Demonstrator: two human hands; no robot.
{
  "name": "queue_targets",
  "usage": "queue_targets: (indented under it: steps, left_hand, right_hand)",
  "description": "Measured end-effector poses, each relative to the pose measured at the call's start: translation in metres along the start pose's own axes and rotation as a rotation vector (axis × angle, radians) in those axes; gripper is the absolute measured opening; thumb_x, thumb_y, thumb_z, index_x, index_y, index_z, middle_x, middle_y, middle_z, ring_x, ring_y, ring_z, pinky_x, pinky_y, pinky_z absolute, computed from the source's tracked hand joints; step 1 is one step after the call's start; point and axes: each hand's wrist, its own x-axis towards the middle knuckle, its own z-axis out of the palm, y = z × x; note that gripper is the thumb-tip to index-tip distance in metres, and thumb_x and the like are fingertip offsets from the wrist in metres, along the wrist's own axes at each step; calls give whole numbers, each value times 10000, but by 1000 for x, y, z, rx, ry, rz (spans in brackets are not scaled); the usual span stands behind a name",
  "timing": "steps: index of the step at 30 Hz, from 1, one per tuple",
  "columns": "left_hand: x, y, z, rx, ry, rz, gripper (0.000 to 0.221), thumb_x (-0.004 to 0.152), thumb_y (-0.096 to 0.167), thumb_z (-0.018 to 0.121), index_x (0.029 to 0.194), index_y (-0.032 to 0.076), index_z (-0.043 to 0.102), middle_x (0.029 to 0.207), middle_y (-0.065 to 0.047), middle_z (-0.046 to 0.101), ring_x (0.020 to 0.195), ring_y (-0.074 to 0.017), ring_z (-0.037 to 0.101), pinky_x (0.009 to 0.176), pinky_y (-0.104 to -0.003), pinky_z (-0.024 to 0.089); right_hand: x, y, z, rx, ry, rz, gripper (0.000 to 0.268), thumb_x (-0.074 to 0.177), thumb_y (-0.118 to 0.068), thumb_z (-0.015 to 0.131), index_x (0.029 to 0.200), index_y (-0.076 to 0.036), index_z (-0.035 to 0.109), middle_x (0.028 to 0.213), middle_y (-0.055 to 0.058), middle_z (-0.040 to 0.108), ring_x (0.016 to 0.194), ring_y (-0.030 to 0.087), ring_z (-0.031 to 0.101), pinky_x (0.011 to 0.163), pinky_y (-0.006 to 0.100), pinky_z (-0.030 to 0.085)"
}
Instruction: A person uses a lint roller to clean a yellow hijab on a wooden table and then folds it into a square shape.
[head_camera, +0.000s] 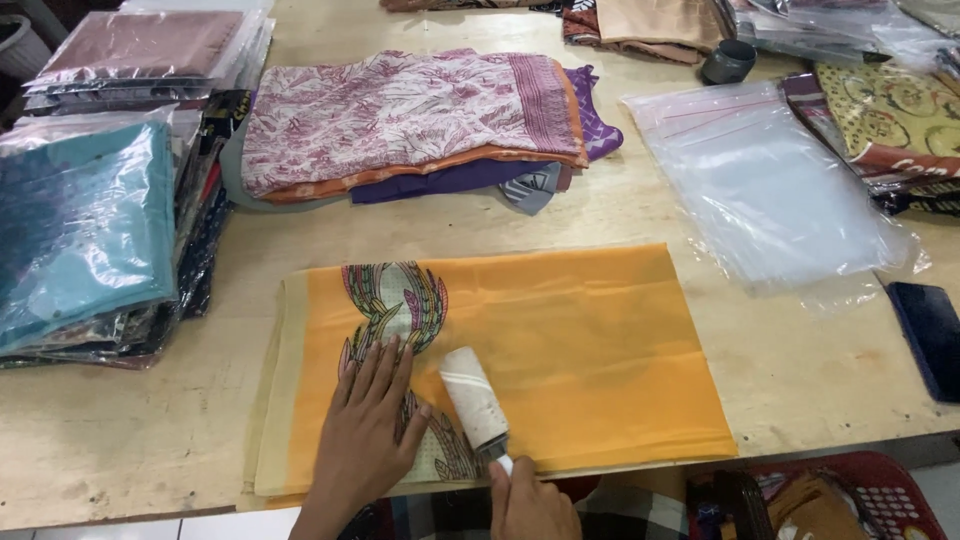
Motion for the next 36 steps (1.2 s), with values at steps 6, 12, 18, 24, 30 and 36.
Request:
queue_targets:
  steps: [6, 12, 18, 24, 30, 36]
  left_hand:
    - [1, 2, -3, 27, 9, -2, 752, 1046, 596, 293, 1660, 171, 198, 1721, -23, 192, 1583, -194, 149, 1273, -396, 85]
    - [-1, -1, 4, 71, -11, -1, 755, 1064, 628, 248, 1667, 179, 176, 1720, -18, 179, 1583, -181, 127, 1271, -385, 60]
    - [0, 1, -1, 108, 14, 10, 766, 1055, 625, 241, 1670, 177, 157, 1735, -13, 146, 1593, -181, 108, 1283, -380, 48]
    - [1, 2, -4, -38, -25, -6, 747, 1047, 596, 278, 1659, 177, 188, 1719, -40, 181, 1583, -205, 131, 1270, -408, 57]
    - [-3, -8, 8, 86, -28, 58, 806, 1062, 653, 262, 1687, 173, 93, 1742, -26, 79, 1597, -194, 24, 1259, -393, -1]
    - [3, 9, -6, -58, -51, 28, 742, 1027, 516, 398, 1594, 51, 286, 1681, -161, 246, 1575, -352, 130, 1260, -507, 77]
  right_hand:
    - [25, 37, -25, 4, 21, 134, 508, 1009, -653, 281, 1034, -198, 505, 877, 192, 739, 842, 494, 701, 746, 650, 513]
    - [33, 80, -97, 19, 62, 306, 571, 1043, -607, 279, 1061, -142, 610, 957, 226, 762, 939, 487, 712, 852, 599, 521]
    - [32, 116, -154, 81, 72, 461, 671, 1090, -553, 213, 1176, -48, 646, 1107, 308, 755, 1079, 517, 704, 923, 602, 520]
    - [32, 132, -157, 162, 260, 443, 724, 1118, -520, 250, 1132, 66, 676, 1119, 385, 713, 1059, 604, 640, 915, 638, 452]
    - [23, 114, -131, 217, 344, 361, 597, 1085, -502, 329, 1009, -7, 652, 994, 370, 727, 967, 611, 654, 875, 652, 449]
    - [-5, 37, -63, 212, 88, 80, 344, 993, -531, 409, 1082, -233, 555, 761, 162, 763, 721, 452, 730, 660, 584, 524]
